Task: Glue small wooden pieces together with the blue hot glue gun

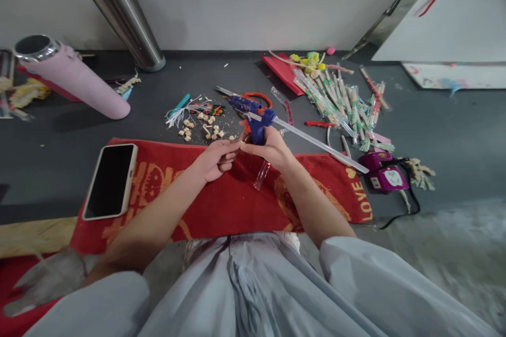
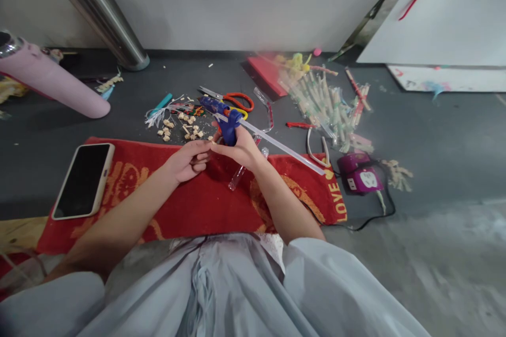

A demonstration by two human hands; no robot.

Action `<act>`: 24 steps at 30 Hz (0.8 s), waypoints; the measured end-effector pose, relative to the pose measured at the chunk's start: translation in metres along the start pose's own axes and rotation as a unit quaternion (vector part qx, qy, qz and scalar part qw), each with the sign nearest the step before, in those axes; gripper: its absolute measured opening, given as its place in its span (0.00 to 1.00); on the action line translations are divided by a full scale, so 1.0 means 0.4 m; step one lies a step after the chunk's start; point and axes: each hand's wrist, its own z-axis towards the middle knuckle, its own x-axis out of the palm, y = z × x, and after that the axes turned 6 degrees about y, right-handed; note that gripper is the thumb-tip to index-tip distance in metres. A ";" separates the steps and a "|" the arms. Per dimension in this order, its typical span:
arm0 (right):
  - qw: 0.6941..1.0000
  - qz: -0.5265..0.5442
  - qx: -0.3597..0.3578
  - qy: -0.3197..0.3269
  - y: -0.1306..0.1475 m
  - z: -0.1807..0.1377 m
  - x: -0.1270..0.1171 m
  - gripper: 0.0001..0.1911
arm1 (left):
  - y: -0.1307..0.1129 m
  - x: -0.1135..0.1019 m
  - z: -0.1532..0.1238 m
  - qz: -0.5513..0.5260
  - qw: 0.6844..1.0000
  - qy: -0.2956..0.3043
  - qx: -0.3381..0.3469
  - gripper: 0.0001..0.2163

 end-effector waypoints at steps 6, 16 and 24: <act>0.996 -0.017 -0.003 -0.083 -0.003 0.001 -0.003 0.31 | -0.008 -0.014 0.005 -0.003 0.999 -0.032 0.030 0.12; 0.991 -0.021 0.032 -0.127 0.003 0.005 -0.013 0.15 | -0.042 -0.018 0.011 -0.130 0.976 -0.135 0.109 0.13; 0.989 -0.055 0.075 -0.119 0.010 -0.001 -0.003 0.10 | -0.047 -0.020 0.011 -0.169 0.968 -0.137 0.123 0.17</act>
